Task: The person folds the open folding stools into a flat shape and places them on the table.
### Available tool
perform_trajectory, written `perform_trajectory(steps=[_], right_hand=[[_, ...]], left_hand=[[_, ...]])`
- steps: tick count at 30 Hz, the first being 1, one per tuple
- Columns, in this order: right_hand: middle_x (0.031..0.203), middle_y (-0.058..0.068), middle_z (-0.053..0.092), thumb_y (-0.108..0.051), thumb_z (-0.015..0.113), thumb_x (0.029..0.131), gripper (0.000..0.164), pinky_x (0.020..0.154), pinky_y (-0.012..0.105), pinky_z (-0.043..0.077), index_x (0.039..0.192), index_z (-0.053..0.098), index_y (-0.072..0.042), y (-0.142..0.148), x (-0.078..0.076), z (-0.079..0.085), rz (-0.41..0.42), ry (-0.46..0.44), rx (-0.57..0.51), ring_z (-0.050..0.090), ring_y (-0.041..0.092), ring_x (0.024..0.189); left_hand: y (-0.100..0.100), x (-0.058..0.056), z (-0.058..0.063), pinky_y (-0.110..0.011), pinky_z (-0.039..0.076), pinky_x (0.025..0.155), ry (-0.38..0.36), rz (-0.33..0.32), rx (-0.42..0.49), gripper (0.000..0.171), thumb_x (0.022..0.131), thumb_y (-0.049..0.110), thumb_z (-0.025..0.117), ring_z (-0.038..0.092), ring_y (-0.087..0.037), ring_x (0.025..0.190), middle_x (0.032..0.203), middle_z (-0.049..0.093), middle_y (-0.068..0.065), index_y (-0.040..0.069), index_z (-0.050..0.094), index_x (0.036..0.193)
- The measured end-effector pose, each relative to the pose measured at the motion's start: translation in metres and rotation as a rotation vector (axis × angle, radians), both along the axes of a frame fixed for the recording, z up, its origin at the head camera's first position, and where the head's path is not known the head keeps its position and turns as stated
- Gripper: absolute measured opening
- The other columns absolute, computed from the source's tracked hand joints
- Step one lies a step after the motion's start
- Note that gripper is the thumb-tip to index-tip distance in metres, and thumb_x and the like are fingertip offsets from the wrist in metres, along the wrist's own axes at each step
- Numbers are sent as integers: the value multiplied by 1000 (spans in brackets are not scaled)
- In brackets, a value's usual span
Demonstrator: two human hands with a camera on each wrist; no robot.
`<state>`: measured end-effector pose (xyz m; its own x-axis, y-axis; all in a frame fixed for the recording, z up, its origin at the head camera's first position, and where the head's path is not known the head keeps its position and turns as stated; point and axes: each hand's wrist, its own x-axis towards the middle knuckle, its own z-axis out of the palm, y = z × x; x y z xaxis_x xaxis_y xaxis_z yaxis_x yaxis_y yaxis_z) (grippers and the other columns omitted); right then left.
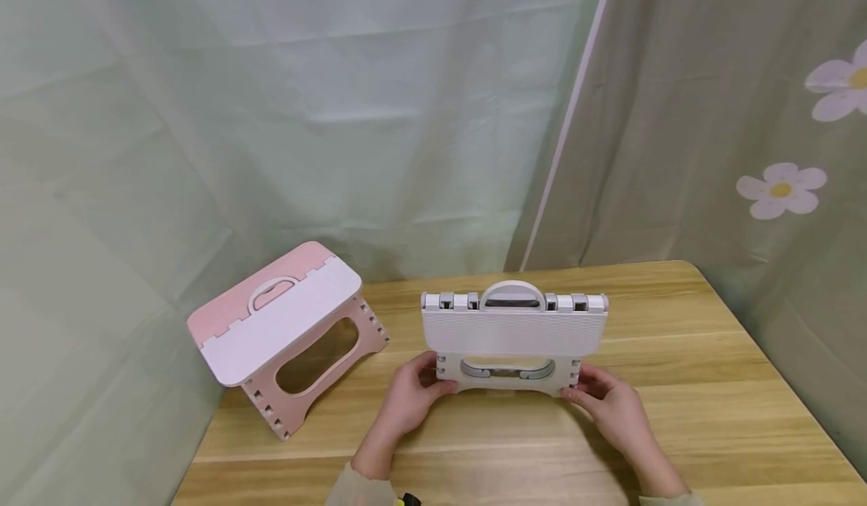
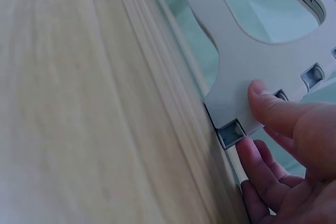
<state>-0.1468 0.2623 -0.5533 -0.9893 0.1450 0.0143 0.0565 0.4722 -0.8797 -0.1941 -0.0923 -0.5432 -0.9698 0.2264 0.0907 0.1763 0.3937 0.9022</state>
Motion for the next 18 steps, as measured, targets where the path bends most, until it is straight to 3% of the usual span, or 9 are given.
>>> perform_trajectory(steps=[6, 18], right_hand=[[103, 10, 78, -11, 88, 89, 40, 81, 22, 55, 124, 73, 0, -1, 1, -1, 30, 48, -16, 71, 12, 93], [107, 6, 78, -7, 83, 92, 27, 88, 27, 58, 116, 71, -6, 10, 0, 4, 145, 135, 41, 72, 12, 97]], left_hand=[[1, 3, 2, -37, 59, 92, 12, -14, -37, 37, 94, 18, 85, 70, -21, 107, 116, 75, -1, 11, 73, 128], [9, 9, 5, -35, 59, 89, 46, -16, -29, 27, 92, 14, 85, 71, -21, 103, 109, 75, -2, 10, 76, 117]])
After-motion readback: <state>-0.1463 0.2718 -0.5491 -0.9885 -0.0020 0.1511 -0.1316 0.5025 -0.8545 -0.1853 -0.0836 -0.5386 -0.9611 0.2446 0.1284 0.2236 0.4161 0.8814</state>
